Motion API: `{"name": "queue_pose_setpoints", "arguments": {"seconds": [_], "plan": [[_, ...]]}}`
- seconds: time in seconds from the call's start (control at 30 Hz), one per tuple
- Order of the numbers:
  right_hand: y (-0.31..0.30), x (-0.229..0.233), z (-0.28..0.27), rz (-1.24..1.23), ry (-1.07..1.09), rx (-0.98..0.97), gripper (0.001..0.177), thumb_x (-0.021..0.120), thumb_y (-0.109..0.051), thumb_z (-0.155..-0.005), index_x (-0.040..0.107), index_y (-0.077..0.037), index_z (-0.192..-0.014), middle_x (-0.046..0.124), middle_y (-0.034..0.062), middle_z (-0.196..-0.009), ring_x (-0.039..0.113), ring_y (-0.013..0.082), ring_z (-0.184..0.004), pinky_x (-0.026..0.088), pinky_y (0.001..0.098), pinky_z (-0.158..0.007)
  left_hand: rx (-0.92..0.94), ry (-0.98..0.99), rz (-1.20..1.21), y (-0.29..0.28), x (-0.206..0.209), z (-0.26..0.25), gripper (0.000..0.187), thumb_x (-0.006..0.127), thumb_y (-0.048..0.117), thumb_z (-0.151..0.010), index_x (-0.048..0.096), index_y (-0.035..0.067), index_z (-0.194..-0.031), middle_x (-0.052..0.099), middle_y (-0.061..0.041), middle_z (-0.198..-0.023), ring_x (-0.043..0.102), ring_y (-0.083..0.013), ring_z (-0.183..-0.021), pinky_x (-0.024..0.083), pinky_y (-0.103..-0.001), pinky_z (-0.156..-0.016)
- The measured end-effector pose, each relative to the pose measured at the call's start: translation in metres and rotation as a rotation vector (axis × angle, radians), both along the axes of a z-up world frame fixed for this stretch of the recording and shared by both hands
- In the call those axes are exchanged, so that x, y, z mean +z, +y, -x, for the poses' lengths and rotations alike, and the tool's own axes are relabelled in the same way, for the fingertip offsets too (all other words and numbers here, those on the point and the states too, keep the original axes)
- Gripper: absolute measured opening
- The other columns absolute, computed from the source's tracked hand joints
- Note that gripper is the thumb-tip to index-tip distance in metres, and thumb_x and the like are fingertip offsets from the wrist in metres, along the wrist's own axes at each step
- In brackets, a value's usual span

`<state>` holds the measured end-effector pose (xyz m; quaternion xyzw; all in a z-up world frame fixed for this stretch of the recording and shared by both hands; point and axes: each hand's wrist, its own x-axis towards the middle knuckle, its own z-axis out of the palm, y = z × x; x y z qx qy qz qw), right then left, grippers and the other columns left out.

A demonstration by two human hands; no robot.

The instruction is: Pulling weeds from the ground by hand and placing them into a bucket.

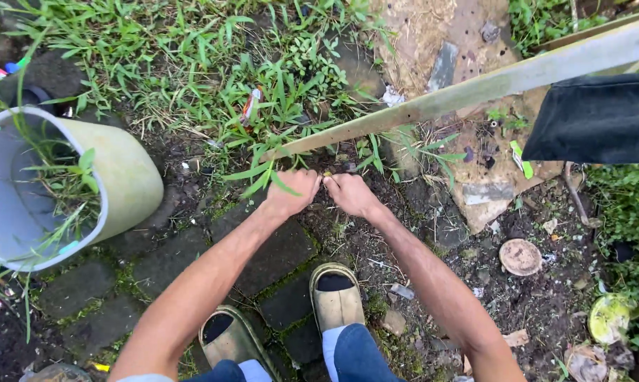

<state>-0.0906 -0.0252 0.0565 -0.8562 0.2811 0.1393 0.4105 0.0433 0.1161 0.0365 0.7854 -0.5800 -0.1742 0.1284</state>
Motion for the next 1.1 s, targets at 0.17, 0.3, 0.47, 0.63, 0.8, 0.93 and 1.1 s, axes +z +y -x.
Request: {"name": "queue_pose_setpoints", "arguments": {"seconds": [0.17,0.3,0.47,0.63,0.8,0.93,1.1], "plan": [[0.024,0.047,-0.022,-0.143,0.023,0.099,0.046,0.046,-0.037,-0.104,0.07,-0.001,-0.087,0.07,0.0163,-0.074,0.069,0.0299,-0.07,0.054,0.0425,-0.072,-0.108,0.087,0.015,0.054,0.052,-0.021,0.034,0.054,0.036,-0.101,0.069,0.007,-0.09,0.072,-0.016,-0.077,0.072,-0.0387,-0.068,0.057,-0.054,-0.066],[0.055,0.09,-0.059,-0.321,-0.08,0.181,0.043,0.046,-0.036,-0.105,0.063,-0.002,-0.083,0.061,0.0031,-0.067,0.059,0.0127,-0.062,0.052,0.034,-0.06,-0.065,0.258,-0.191,0.108,0.143,-0.053,0.037,0.053,0.041,-0.099,0.07,0.009,-0.09,0.072,-0.019,-0.078,0.069,-0.0441,-0.074,0.055,-0.057,-0.071],[0.108,0.154,-0.135,-0.583,-0.148,0.121,0.043,0.05,-0.04,-0.107,0.064,-0.007,-0.085,0.049,-0.005,-0.067,0.043,0.0056,-0.057,0.036,0.0269,-0.051,0.205,0.265,-0.058,0.171,0.188,-0.112,0.043,0.054,0.042,-0.101,0.068,0.005,-0.085,0.071,-0.021,-0.076,0.07,-0.0415,-0.074,0.055,-0.053,-0.071],[0.166,0.207,-0.234,-0.742,-0.206,0.011,0.035,0.052,-0.04,-0.105,0.058,-0.008,-0.091,0.046,-0.0054,-0.064,0.039,0.0068,-0.05,0.032,0.0262,-0.042,0.572,0.216,0.176,0.232,0.213,-0.178,0.043,0.058,0.041,-0.102,0.067,0.003,-0.083,0.07,-0.02,-0.077,0.071,-0.0382,-0.069,0.054,-0.05,-0.067],[0.238,0.209,-0.314,-0.808,-0.381,-0.039,0.032,0.055,-0.039,-0.105,0.059,-0.008,-0.108,0.046,-0.0033,-0.074,0.041,0.0061,-0.057,0.036,0.0251,-0.049,1.094,0.211,0.265,0.289,0.205,-0.228,0.037,0.061,0.039,-0.101,0.07,0.004,-0.092,0.073,-0.017,-0.083,0.071,-0.0359,-0.083,0.052,-0.049,-0.077],[0.278,0.187,-0.341,-0.846,-0.299,0.065,0.036,0.051,-0.039,-0.103,0.057,-0.009,-0.122,0.066,0.0025,-0.091,0.065,0.0098,-0.075,0.056,0.0267,-0.064,1.084,0.146,0.453,0.325,0.145,-0.249,0.028,0.06,0.029,-0.102,0.067,0.002,-0.104,0.074,-0.017,-0.099,0.071,-0.0339,-0.095,0.053,-0.047,-0.085],[0.279,0.2,-0.34,-0.514,-0.114,0.185,0.052,0.045,-0.044,-0.104,0.053,-0.01,-0.143,0.062,0.0016,-0.114,0.065,0.0185,-0.102,0.059,0.041,-0.084,1.102,0.245,0.367,0.328,0.161,-0.231,0.023,0.065,0.024,-0.096,0.067,0.004,-0.108,0.074,-0.013,-0.107,0.072,-0.0287,-0.101,0.055,-0.042,-0.09]]}}
